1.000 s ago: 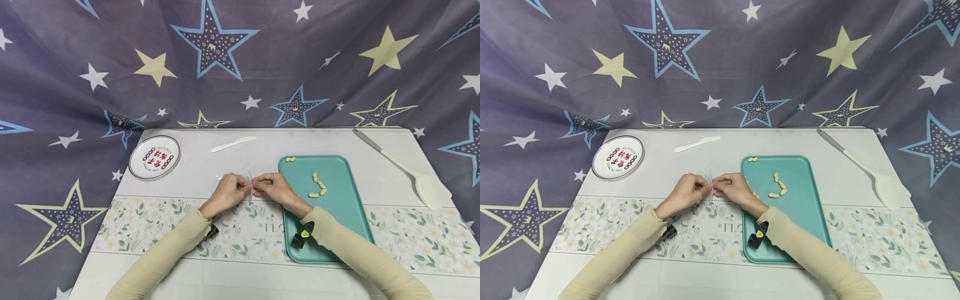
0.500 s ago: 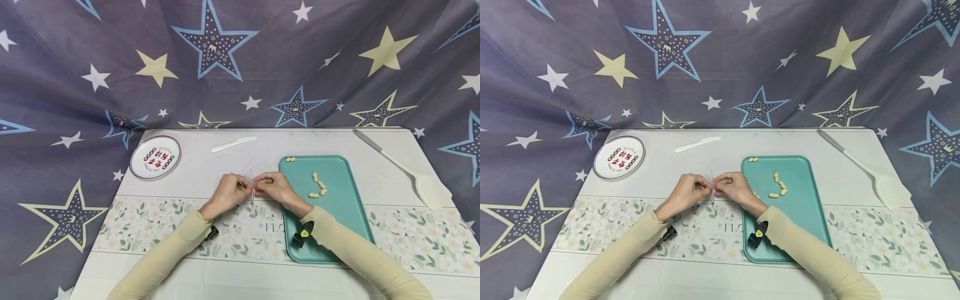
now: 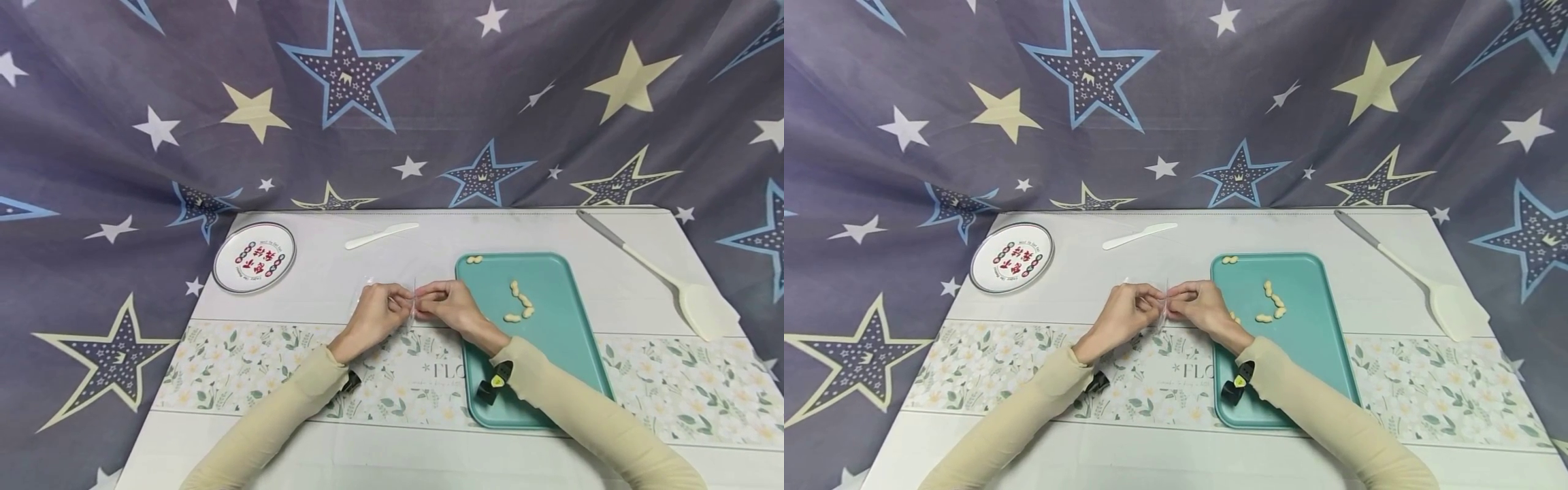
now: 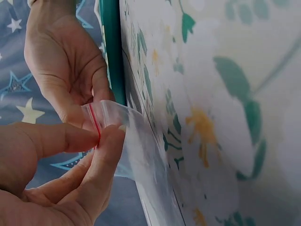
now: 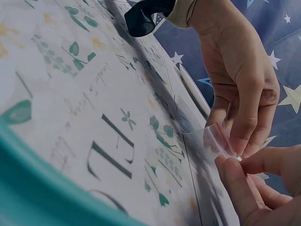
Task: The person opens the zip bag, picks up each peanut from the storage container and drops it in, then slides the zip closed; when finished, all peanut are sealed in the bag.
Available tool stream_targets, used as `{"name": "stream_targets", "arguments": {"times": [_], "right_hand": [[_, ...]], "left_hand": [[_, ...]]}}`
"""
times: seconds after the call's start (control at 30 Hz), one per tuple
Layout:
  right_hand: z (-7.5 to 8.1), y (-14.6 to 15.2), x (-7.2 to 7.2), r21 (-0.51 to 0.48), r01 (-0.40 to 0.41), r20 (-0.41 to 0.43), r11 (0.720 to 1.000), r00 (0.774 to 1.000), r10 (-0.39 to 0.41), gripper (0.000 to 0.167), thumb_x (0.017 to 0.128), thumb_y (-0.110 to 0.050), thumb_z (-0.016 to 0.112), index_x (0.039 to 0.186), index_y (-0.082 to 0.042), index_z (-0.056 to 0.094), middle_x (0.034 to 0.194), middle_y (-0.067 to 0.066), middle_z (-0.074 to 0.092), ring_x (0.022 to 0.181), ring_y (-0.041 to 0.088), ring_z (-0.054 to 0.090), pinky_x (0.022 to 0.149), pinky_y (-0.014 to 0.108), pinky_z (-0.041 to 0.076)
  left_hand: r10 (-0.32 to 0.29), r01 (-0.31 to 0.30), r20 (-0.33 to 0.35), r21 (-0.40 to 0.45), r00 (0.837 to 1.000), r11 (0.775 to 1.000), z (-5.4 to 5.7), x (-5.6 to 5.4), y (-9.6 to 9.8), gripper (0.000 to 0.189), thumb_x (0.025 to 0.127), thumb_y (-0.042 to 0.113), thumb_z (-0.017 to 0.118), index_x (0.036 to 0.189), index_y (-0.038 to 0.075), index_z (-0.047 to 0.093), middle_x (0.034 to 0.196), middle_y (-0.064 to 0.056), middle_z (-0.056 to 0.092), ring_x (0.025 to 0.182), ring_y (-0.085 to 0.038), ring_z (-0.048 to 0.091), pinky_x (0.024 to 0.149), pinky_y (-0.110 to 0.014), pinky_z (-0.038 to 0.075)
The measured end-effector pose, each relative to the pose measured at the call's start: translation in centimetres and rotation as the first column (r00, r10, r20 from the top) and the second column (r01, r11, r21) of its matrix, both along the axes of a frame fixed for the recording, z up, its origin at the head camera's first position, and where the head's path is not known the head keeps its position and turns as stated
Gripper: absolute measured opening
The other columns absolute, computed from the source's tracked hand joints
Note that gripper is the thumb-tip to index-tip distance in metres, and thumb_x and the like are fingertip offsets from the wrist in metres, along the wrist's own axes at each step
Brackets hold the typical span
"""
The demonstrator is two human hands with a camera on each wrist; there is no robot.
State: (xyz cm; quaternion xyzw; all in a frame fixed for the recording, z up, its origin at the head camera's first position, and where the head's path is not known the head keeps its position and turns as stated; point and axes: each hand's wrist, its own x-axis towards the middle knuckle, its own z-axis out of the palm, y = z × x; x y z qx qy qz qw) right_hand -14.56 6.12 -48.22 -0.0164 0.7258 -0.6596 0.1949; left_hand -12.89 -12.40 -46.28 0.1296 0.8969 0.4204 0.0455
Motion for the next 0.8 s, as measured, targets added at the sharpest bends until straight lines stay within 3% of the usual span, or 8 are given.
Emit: {"name": "stream_targets", "arguments": {"times": [0.47,0.8], "right_hand": [[-0.11,0.22,-0.08,0.055,0.018,-0.028,0.998,0.999,-0.016,0.021,0.093,-0.002,0.072,0.113,0.005,0.075,0.095,0.020,0.079,0.074,0.012,0.076,0.073,0.026,0.065],[0.13,0.11,-0.07,0.032,0.025,0.010,0.999,1.000,-0.025,0.021,0.094,-0.002,0.069,0.114,0.006,0.072,0.096,0.022,0.078,0.071,0.012,0.075,0.072,0.029,0.066]], "left_hand": [[-0.018,0.017,-0.016,-0.026,1.000,1.000,-0.03,0.33,0.16,0.029,0.090,-0.006,0.064,0.117,-0.004,0.076,0.097,-0.014,0.077,0.076,-0.015,0.070,0.066,-0.021,0.057],[-0.023,0.022,-0.037,-0.019,0.999,1.000,-0.16,0.65,0.33,0.030,0.090,-0.004,0.069,0.118,-0.004,0.076,0.093,-0.010,0.073,0.077,-0.013,0.069,0.070,-0.021,0.058]]}}
